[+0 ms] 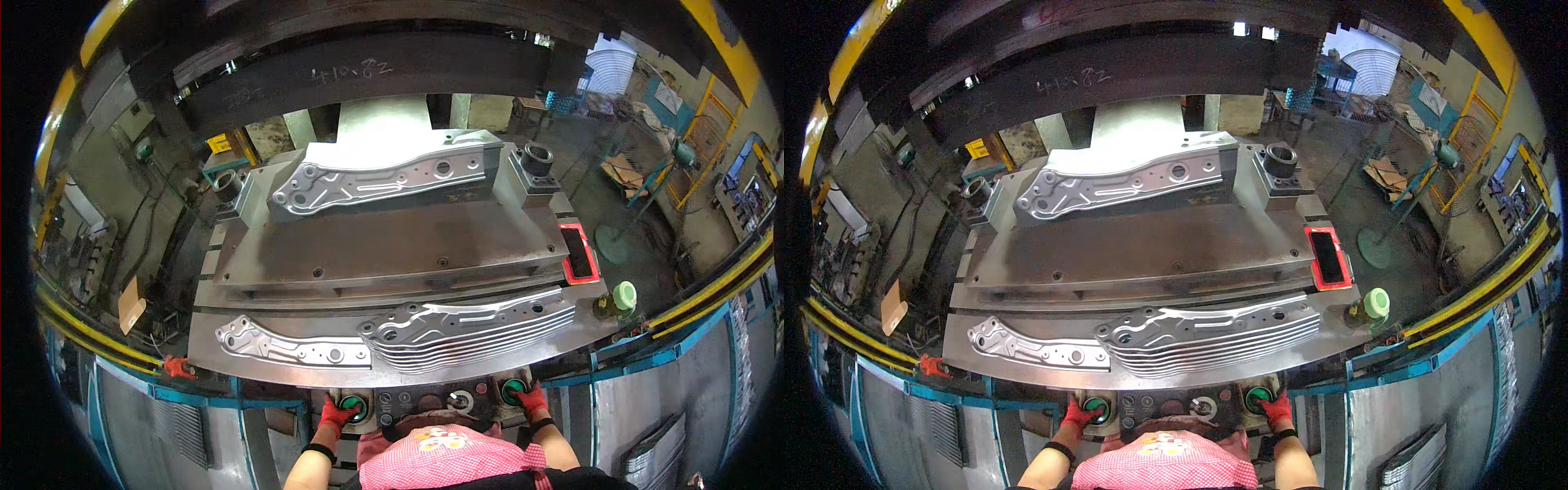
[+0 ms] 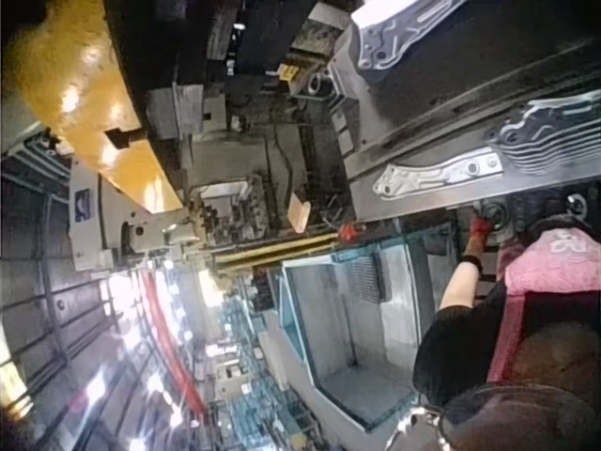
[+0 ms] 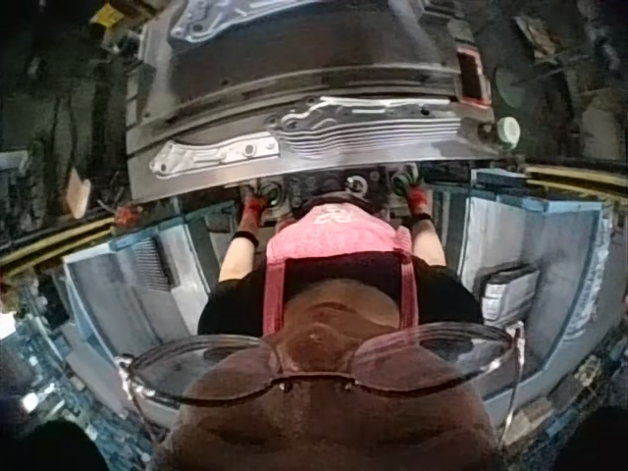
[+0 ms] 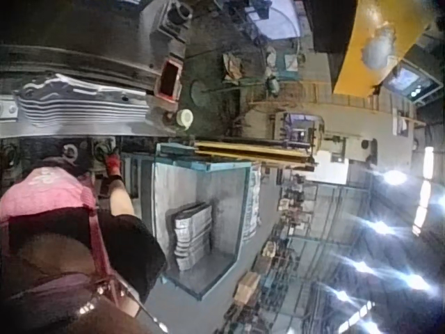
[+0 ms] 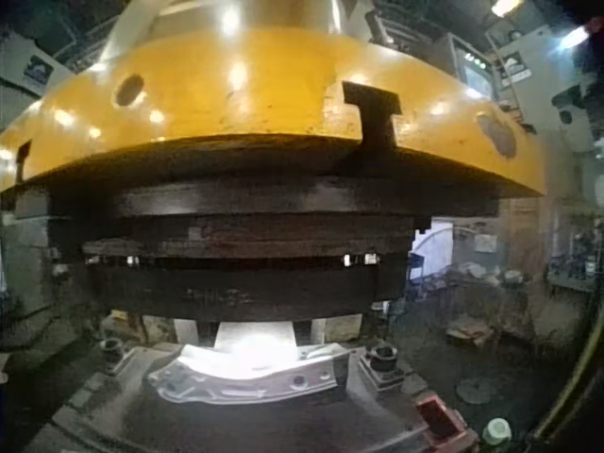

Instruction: Operating a manual-feed metal stamping press to process automotive components.

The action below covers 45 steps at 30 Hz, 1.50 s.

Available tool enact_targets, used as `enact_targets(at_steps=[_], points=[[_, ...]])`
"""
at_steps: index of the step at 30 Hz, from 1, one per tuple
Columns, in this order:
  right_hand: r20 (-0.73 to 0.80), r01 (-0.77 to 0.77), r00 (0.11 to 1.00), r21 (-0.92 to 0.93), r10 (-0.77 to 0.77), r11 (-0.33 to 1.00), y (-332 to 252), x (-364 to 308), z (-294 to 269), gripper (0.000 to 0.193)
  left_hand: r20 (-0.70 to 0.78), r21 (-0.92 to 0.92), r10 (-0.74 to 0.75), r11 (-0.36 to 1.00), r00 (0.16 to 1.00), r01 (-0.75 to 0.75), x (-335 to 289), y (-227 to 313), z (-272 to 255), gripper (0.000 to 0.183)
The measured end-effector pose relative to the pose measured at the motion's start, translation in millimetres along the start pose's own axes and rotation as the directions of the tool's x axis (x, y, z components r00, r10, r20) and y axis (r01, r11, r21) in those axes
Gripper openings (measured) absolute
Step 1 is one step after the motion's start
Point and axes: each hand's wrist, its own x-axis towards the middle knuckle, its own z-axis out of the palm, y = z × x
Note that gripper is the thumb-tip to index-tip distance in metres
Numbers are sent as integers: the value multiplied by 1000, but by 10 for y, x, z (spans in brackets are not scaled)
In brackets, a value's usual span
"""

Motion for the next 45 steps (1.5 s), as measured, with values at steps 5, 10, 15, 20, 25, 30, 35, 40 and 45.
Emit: enact_targets(at_steps=[5, 10, 15, 20, 25, 30, 35, 40, 45], points=[[-9, 23, 1000, -36, -23, 999, -86, -63, 55, 113, -33, -39, 56, 998, 998, -57, 283, -438, -16, 144], [-52, 56, 997, -59, -59, 997, 86, 50, 135, 112, -22, -20, 61, 998, 998, -61, 212, -331, 5, 143], [-29, 121, 993, 155, -118, 981, 128, 56, 153, 110, 4, -19, 23, 1000, 1000, -22, 269, -347, 2, 137], [-108, 66, 992, -10, -66, 998, 232, 108, 154, 108, 48, -187, 86, 980, 995, -75, 170, -142, 53, 134], [29, 68, 997, -46, -67, 997, -224, -27, 136, 103, -21, -198, 71, 977, 997, -73, 140, -391, -134, 132], [-501, 210, 865, 408, 26, 889, -496, -222, -601, 83, 280, -178, -45, 979, 959, 97, -403, 428, -544, 96], [-661, 606, 516, -167, -545, 777, -2310, -771, -1425, 86, 393, -219, 112, 975, 913, -25, -1099, 1158, -1829, 65], [288, 911, 398, -237, -871, 338, -3492, -792, -1101, 103, 71, 264, 830, 519, 553, -813, -1121, 3283, -1899, 53], [637, 914, 393, -350, -663, 206, -3971, -794, -765, 106, 49, 779, 999, -52, -22, -625, -530, 4919, -1409, 55]])
